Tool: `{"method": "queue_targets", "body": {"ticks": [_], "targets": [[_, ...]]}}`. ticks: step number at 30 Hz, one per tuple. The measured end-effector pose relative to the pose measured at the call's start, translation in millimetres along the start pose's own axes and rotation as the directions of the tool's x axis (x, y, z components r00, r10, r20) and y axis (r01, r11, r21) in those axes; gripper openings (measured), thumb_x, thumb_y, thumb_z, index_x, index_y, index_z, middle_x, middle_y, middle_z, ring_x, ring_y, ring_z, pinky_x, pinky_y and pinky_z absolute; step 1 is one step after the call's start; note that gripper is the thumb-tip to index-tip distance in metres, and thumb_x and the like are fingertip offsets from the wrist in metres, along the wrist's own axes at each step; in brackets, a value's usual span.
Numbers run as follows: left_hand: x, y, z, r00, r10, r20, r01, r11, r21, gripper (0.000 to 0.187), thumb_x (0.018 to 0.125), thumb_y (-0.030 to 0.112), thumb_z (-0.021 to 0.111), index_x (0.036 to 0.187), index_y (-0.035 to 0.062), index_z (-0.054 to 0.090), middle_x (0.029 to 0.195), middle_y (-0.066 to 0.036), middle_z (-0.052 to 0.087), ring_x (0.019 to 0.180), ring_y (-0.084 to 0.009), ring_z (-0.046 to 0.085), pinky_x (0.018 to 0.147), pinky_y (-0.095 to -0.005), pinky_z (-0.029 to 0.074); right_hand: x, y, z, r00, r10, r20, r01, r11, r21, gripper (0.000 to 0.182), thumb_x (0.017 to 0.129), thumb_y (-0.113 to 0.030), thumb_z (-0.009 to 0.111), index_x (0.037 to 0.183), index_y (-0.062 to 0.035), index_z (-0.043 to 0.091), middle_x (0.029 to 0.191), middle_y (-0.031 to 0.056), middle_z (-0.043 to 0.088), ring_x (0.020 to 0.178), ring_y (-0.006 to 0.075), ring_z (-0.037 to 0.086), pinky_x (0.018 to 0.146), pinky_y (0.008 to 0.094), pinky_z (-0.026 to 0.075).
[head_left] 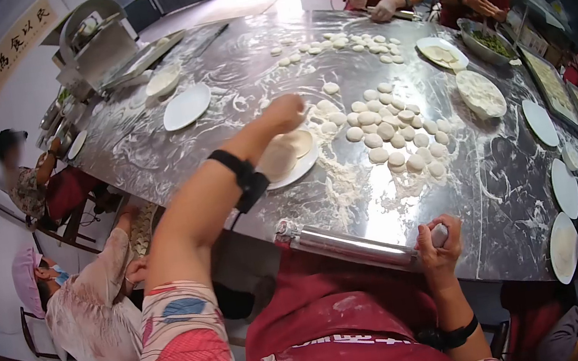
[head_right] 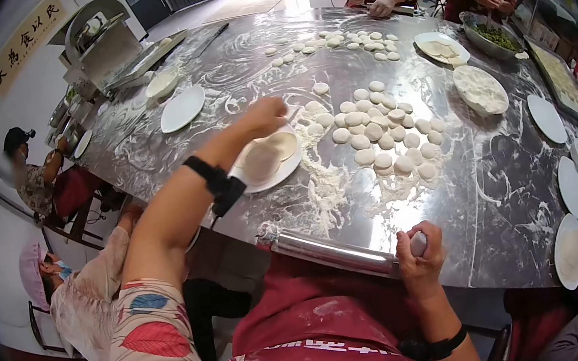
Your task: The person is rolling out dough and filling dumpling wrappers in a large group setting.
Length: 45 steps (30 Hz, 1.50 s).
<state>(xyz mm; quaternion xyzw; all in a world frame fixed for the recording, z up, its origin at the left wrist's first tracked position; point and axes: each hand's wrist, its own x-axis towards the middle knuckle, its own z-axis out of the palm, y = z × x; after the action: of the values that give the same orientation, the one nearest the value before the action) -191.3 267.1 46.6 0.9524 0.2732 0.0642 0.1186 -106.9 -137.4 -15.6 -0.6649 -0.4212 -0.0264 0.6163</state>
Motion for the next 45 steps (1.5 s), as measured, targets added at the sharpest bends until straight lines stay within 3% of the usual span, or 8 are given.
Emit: {"method": "queue_targets", "body": {"ticks": [6, 12, 15, 18, 28, 36, 39, 45], "targets": [[37.3, 64.3, 35.0, 0.945, -0.261, 0.199, 0.207, 0.944, 0.255, 0.040, 0.075, 0.034, 0.069, 0.104, 0.0061, 0.066, 0.117, -0.012, 0.060, 0.109, -0.0327, 0.056, 0.087, -0.0439, 0.048, -2.0, 9.6, -0.4, 0.999, -0.005, -0.041, 0.002, 0.996, -0.087, 0.026, 0.077, 0.002, 0.067, 0.094, -0.0039, 0.049, 0.073, 0.0092, 0.057, 0.058, 0.0178, 0.060, 0.051, 0.0289, 0.047], [31.5, 75.2, 45.8, 0.958, -0.202, 0.205, 0.152, 0.960, 0.236, 0.051, 0.065, 0.029, 0.076, 0.107, 0.0041, 0.060, 0.100, -0.016, 0.064, 0.094, -0.0297, 0.062, 0.077, -0.0370, 0.051, -0.7, 6.6, 0.4, 0.997, -0.039, -0.061, 0.031, 0.990, -0.134, 0.027, 0.074, 0.002, 0.068, 0.094, -0.0031, 0.050, 0.074, 0.0101, 0.056, 0.059, 0.0226, 0.060, 0.054, 0.0301, 0.047], [9.1, 100.1, 48.3, 0.997, 0.072, 0.024, -0.067, 0.984, -0.168, 0.046, 0.066, 0.019, 0.075, 0.105, 0.0013, 0.057, 0.089, -0.012, 0.065, 0.083, -0.0232, 0.062, 0.069, -0.0336, 0.049, -1.7, 0.6, -0.4, 0.999, -0.029, -0.043, 0.024, 0.993, -0.114, 0.026, 0.074, 0.002, 0.068, 0.093, -0.0025, 0.050, 0.073, 0.0097, 0.056, 0.057, 0.0234, 0.060, 0.053, 0.0308, 0.047], [-44.1, 141.1, 56.8, 0.900, 0.304, 0.313, -0.005, 0.726, -0.688, 0.029, 0.073, 0.007, 0.068, 0.100, -0.0020, 0.060, 0.077, -0.007, 0.064, 0.075, -0.0127, 0.059, 0.066, -0.0297, 0.047, -9.7, 3.1, -1.1, 0.998, 0.017, -0.068, -0.020, 0.998, -0.051, 0.026, 0.074, 0.001, 0.068, 0.092, -0.0029, 0.050, 0.071, 0.0100, 0.055, 0.058, 0.0223, 0.060, 0.052, 0.0310, 0.047], [-93.2, 159.9, 79.6, 0.880, 0.308, 0.361, -0.160, 0.908, -0.386, 0.019, 0.071, 0.012, 0.064, 0.088, 0.0040, 0.066, 0.076, -0.012, 0.065, 0.073, -0.0210, 0.062, 0.066, -0.0331, 0.048, 44.6, 14.7, 17.3, 0.996, 0.089, -0.014, -0.089, 0.993, -0.081, 0.023, 0.080, -0.007, 0.064, 0.094, -0.0075, 0.046, 0.057, 0.0069, 0.052, 0.047, 0.0162, 0.055, 0.043, 0.0308, 0.042], [-109.9, 154.7, 85.4, 0.919, 0.147, 0.366, 0.059, 0.867, -0.495, 0.018, 0.074, 0.012, 0.058, 0.086, 0.0006, 0.065, 0.078, -0.016, 0.066, 0.074, -0.0246, 0.064, 0.068, -0.0352, 0.050, 20.2, 4.9, 8.2, 0.997, 0.069, -0.032, -0.071, 0.996, -0.045, 0.024, 0.079, -0.005, 0.064, 0.094, -0.0047, 0.046, 0.061, 0.0096, 0.055, 0.049, 0.0187, 0.058, 0.047, 0.0319, 0.045], [-115.3, 160.2, 87.9, 0.939, 0.258, 0.226, -0.142, 0.893, -0.428, 0.018, 0.075, 0.010, 0.057, 0.088, 0.0014, 0.065, 0.078, -0.015, 0.066, 0.076, -0.0239, 0.064, 0.069, -0.0354, 0.049, 41.3, 27.8, 19.1, 0.996, -0.080, -0.048, 0.068, 0.975, -0.214, 0.025, 0.078, -0.005, 0.065, 0.094, -0.0046, 0.045, 0.061, 0.0115, 0.054, 0.049, 0.0252, 0.057, 0.047, 0.0350, 0.044], [-103.4, 154.3, 81.9, 0.903, 0.249, 0.350, -0.076, 0.895, -0.440, 0.014, 0.075, 0.011, 0.062, 0.085, 0.0017, 0.066, 0.074, -0.011, 0.065, 0.072, -0.0197, 0.062, 0.065, -0.0321, 0.048, 32.9, 21.8, 11.2, 0.997, -0.073, -0.033, 0.064, 0.970, -0.234, 0.025, 0.079, -0.006, 0.064, 0.095, -0.0055, 0.045, 0.060, 0.0115, 0.055, 0.050, 0.0253, 0.058, 0.047, 0.0348, 0.045]]}}
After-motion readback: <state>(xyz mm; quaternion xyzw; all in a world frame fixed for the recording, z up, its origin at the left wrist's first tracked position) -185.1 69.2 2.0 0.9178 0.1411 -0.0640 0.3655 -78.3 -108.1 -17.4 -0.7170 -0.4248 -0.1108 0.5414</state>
